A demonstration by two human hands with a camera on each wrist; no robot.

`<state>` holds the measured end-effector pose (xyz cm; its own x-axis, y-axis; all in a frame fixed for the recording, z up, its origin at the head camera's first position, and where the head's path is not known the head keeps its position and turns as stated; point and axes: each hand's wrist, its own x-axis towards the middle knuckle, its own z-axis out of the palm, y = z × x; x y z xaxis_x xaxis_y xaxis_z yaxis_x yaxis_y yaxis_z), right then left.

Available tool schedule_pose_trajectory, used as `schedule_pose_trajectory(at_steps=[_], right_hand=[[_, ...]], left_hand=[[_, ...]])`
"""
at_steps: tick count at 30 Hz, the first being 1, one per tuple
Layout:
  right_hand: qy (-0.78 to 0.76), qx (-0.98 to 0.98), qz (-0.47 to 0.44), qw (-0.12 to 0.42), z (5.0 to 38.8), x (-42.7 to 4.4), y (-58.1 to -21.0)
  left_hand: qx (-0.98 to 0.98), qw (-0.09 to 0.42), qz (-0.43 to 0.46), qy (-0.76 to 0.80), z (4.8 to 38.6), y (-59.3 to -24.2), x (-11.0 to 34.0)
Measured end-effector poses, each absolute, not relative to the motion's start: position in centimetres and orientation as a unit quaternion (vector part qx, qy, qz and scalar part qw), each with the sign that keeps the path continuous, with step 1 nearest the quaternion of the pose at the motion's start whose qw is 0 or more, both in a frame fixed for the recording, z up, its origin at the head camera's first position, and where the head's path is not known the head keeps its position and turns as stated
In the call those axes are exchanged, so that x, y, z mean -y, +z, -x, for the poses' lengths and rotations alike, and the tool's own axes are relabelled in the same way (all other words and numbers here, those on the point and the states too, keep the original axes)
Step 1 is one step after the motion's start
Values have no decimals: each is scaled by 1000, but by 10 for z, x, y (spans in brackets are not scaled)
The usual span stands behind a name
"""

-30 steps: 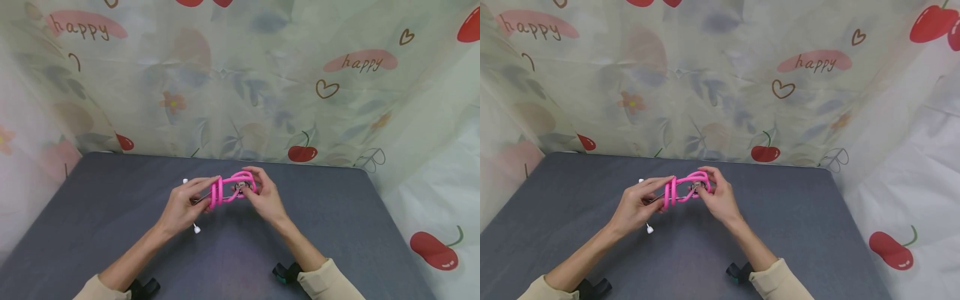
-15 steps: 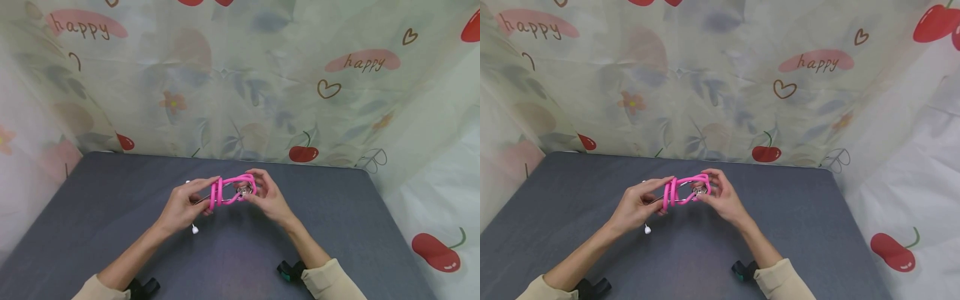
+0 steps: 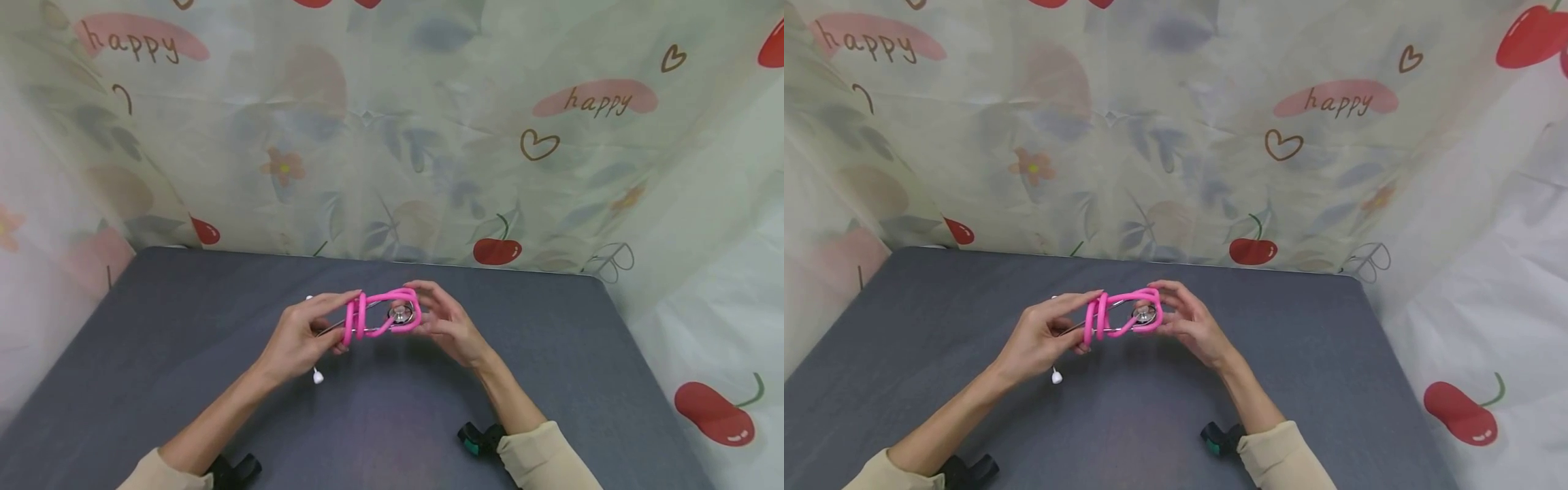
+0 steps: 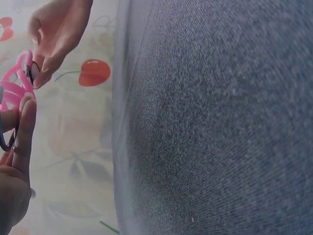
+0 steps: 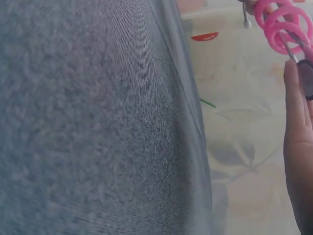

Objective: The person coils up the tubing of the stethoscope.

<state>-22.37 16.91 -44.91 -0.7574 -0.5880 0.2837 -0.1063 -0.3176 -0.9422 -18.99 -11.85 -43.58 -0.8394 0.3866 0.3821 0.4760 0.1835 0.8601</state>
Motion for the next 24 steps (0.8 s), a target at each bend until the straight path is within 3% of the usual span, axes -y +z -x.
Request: schedule_pose_trajectory(at_steps=[24], right_hand=[[-765,-564,275,147,221,-165,-453]], left_hand=[[764,38,291,-574,191,-435,117]])
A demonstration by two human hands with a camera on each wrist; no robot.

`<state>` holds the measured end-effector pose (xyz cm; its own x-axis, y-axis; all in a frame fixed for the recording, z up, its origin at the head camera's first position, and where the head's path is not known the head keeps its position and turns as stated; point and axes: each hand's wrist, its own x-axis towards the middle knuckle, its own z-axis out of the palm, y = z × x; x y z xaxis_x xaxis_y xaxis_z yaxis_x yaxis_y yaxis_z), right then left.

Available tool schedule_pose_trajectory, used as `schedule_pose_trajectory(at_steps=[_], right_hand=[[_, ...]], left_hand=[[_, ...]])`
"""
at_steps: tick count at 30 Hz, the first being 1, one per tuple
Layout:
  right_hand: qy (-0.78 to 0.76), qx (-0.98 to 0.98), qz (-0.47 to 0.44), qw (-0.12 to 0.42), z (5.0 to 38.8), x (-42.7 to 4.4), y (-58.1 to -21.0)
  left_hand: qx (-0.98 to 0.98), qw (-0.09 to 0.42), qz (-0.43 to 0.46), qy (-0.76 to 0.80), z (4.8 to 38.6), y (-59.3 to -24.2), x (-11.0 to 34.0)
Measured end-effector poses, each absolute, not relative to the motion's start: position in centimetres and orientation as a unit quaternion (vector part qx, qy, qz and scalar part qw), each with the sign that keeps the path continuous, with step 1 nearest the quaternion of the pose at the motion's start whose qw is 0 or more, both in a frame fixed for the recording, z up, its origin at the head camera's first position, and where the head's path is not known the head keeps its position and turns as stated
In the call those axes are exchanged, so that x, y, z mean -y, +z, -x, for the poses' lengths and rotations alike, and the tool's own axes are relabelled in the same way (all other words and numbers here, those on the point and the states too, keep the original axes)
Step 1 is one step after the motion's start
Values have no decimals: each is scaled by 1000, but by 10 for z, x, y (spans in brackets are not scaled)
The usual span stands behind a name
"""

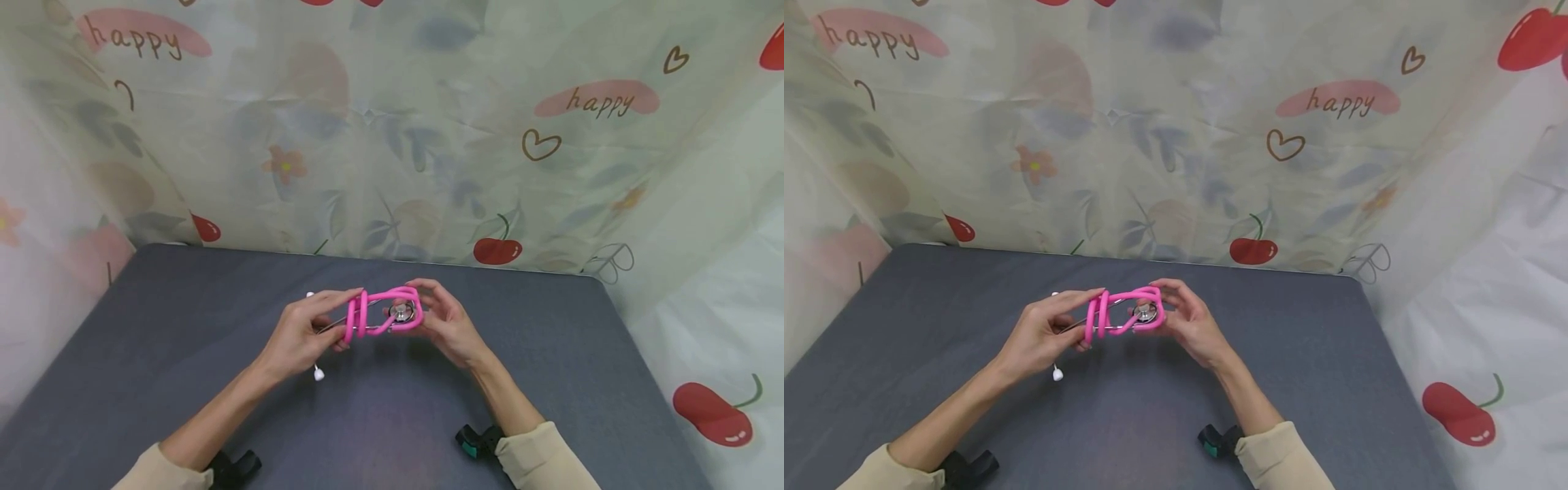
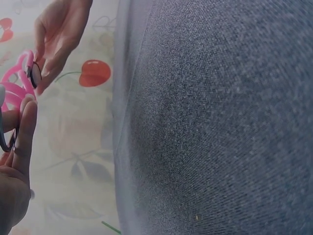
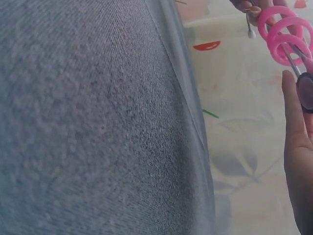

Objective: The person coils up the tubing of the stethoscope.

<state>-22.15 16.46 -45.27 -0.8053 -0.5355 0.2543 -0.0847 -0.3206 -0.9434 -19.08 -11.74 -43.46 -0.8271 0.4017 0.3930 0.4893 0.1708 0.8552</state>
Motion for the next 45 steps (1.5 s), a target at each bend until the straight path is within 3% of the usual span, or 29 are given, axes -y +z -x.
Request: schedule_pose_trajectory(at_steps=[6,15,22,37,45], right_hand=[[-766,-565,271,142,221,-162,-454],[-724,-651,225,51,212,-156,-452],[-730,-653,202,25,206,-152,-450],[-700,-679,216,45,204,-160,-452],[-654,-712,232,108,202,-174,-449]], left_hand=[[767,36,288,-572,190,-435,117],[777,54,271,-565,190,-436,117],[786,51,263,-558,188,-435,117],[803,49,281,-523,189,-438,117],[841,47,278,-461,187,-436,116]])
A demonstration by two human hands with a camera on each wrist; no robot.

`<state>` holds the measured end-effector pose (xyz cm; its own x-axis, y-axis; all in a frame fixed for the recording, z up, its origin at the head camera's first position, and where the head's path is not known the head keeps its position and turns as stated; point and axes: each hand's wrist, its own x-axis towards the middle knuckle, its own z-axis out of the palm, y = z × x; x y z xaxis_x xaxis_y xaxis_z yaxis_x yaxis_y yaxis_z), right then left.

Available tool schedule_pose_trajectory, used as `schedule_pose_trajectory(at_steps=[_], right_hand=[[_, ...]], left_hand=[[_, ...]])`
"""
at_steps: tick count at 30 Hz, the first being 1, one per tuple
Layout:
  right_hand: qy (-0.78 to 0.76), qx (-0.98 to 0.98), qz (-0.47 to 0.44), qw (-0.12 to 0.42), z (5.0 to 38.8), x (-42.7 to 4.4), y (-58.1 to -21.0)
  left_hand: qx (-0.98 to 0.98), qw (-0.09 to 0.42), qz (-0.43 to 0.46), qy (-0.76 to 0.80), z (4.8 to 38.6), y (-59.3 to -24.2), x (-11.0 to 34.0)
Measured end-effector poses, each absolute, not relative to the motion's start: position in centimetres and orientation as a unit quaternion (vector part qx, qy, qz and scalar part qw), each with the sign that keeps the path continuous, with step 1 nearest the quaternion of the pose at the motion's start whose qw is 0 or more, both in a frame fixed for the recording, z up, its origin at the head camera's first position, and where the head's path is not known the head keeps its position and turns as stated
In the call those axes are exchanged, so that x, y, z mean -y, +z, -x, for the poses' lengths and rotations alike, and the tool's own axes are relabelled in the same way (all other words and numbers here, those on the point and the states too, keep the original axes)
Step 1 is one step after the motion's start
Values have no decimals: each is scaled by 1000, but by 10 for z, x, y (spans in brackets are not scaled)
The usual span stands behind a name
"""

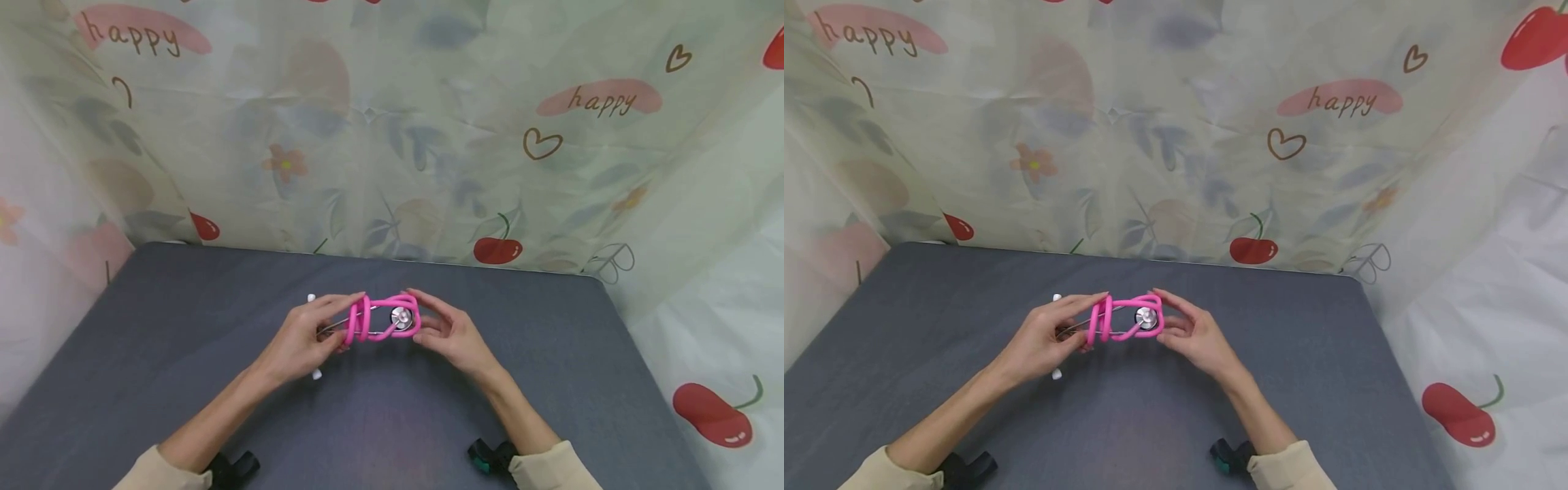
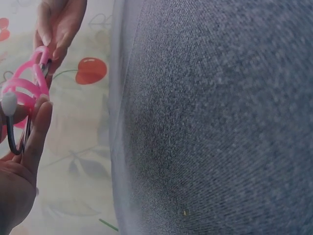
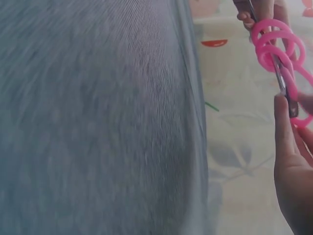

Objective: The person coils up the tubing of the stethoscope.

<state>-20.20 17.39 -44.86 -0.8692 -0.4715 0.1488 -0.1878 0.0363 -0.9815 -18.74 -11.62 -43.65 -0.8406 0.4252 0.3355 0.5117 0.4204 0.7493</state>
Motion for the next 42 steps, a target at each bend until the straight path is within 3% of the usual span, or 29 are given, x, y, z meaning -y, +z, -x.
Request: schedule_pose_trajectory(at_steps=[5,10,17,23,30,42], right_hand=[[-617,-744,231,109,200,-179,-450],[-535,-807,242,56,201,-179,-456],[-441,-867,231,3,203,-182,-463],[-422,-885,197,7,204,-184,-470],[-410,-895,174,38,206,-184,-475],[-333,-928,161,44,208,-183,-480]], left_hand=[[853,11,274,-443,187,-438,115],[852,-39,259,-453,189,-442,114],[872,-67,247,-418,199,-450,115],[889,-58,254,-377,212,-462,119],[869,-67,247,-423,220,-470,127],[851,-90,216,-469,222,-480,127]])
